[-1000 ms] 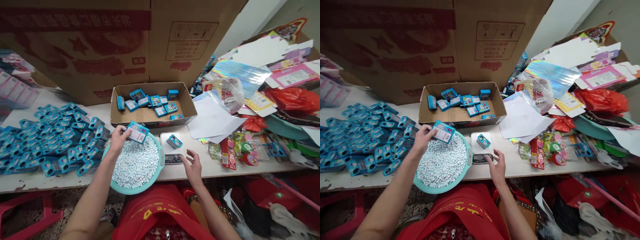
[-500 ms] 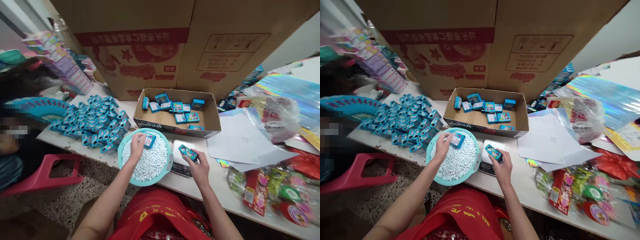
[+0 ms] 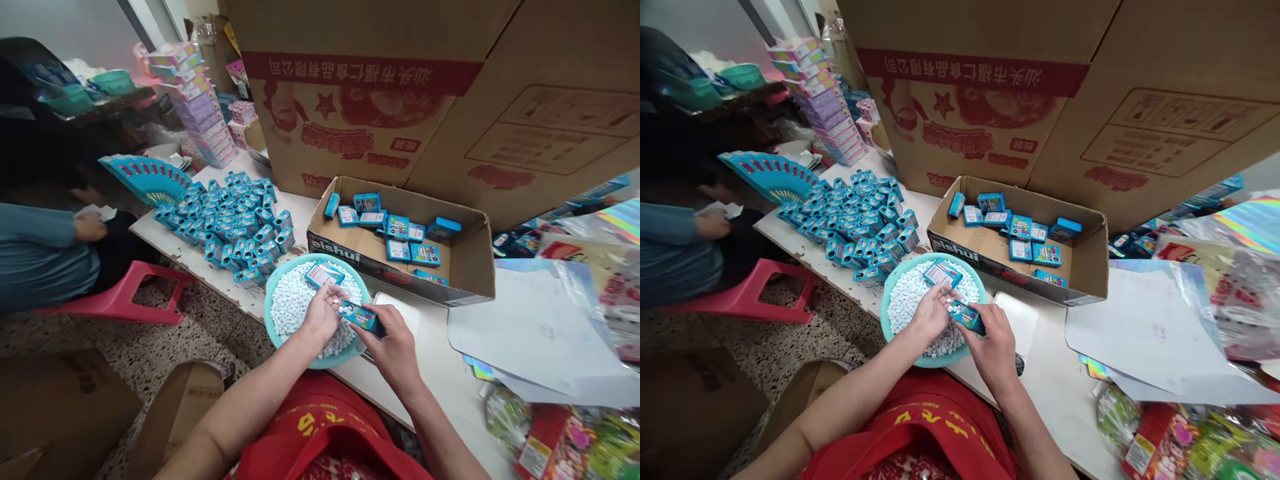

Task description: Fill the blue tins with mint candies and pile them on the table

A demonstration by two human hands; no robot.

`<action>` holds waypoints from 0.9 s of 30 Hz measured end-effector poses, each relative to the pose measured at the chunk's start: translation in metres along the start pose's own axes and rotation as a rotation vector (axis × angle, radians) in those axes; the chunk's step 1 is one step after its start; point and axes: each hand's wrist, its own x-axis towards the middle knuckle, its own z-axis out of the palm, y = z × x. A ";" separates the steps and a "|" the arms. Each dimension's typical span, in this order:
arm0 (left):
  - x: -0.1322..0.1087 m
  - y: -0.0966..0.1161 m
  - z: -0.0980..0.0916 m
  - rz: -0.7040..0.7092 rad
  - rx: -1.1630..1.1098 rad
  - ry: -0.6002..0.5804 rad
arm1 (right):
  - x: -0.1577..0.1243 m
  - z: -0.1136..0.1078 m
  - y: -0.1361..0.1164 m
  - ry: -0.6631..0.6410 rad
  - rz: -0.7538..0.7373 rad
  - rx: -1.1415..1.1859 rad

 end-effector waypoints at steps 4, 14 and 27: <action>0.001 0.009 -0.001 0.044 -0.003 -0.033 | 0.008 0.011 -0.006 -0.014 0.034 0.005; 0.005 0.044 -0.020 0.221 0.413 -0.165 | 0.016 0.011 -0.016 0.116 0.272 0.250; -0.052 0.139 -0.038 0.680 1.143 -0.248 | 0.035 0.069 -0.049 0.116 0.125 0.465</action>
